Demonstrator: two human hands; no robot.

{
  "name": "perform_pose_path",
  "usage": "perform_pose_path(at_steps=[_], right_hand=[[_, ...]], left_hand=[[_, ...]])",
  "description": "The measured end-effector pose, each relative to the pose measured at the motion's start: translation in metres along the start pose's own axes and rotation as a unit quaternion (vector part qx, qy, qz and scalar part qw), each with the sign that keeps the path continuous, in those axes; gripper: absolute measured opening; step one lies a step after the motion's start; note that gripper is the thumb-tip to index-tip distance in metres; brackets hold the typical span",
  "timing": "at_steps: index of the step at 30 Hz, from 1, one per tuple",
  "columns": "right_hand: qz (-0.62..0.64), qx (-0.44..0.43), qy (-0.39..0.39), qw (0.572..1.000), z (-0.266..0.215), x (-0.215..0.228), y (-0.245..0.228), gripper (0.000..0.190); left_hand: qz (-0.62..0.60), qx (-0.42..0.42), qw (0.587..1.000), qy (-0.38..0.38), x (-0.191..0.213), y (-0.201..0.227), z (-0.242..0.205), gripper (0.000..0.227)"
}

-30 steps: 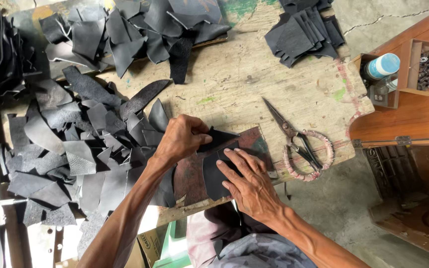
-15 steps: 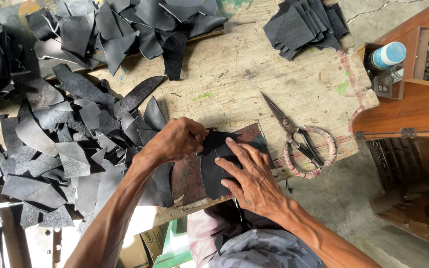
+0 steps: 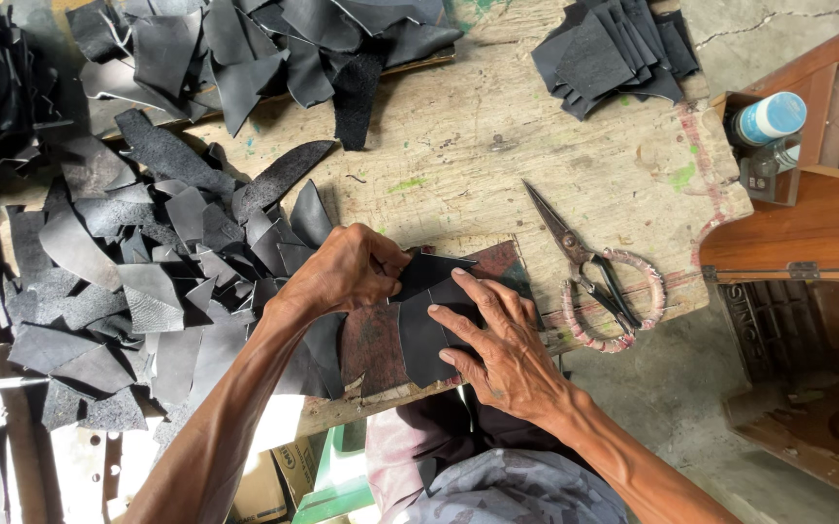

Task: The person organizes and stacks black leather cutouts on a wooden table, marking one piece with a pen and trimming another with shears.

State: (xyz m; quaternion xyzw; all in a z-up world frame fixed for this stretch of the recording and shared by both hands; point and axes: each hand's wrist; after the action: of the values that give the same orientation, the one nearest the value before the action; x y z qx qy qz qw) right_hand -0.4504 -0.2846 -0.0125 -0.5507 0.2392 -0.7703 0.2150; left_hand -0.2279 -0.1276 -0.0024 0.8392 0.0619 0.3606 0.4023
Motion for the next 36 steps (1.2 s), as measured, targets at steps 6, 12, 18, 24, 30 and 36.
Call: perform_pose_path(at_steps=[6, 12, 18, 24, 30, 36], right_hand=[[-0.01, -0.001, -0.005, 1.0, 0.0, -0.001, 0.0, 0.062], [0.021, -0.012, 0.018, 1.0, 0.003, 0.0, 0.001, 0.055], [0.105, -0.029, 0.016, 0.994, 0.006, 0.007, 0.015, 0.03], [0.287, -0.13, -0.024, 0.949, 0.002, 0.02, 0.028, 0.024], [0.171, -0.005, 0.007, 0.985, 0.005, 0.02, 0.02, 0.03], [0.095, -0.035, -0.022, 0.995, 0.004, 0.018, 0.004, 0.029]], left_hand=[[0.0, 0.067, 0.998, 0.019, -0.009, -0.001, -0.003, 0.033], [0.05, -0.05, 0.995, 0.068, -0.016, 0.012, -0.005, 0.04], [0.181, 0.032, 0.983, 0.014, -0.026, 0.019, -0.009, 0.03], [0.064, -0.104, 0.985, 0.118, -0.026, 0.011, -0.008, 0.046], [0.103, -0.015, 0.993, 0.058, -0.026, 0.011, -0.009, 0.038], [0.058, -0.068, 0.993, 0.078, -0.021, 0.01, -0.011, 0.045]])
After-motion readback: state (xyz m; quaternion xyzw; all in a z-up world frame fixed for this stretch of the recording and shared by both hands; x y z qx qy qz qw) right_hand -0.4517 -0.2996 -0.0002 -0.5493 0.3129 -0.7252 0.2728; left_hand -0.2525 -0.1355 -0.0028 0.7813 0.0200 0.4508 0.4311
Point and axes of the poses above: each hand's wrist, its own z-axis towards the middle knuckle, its own x-axis out of the back of the hand, y = z × x, and after that the axes turned 15 degrees about y, right-handed
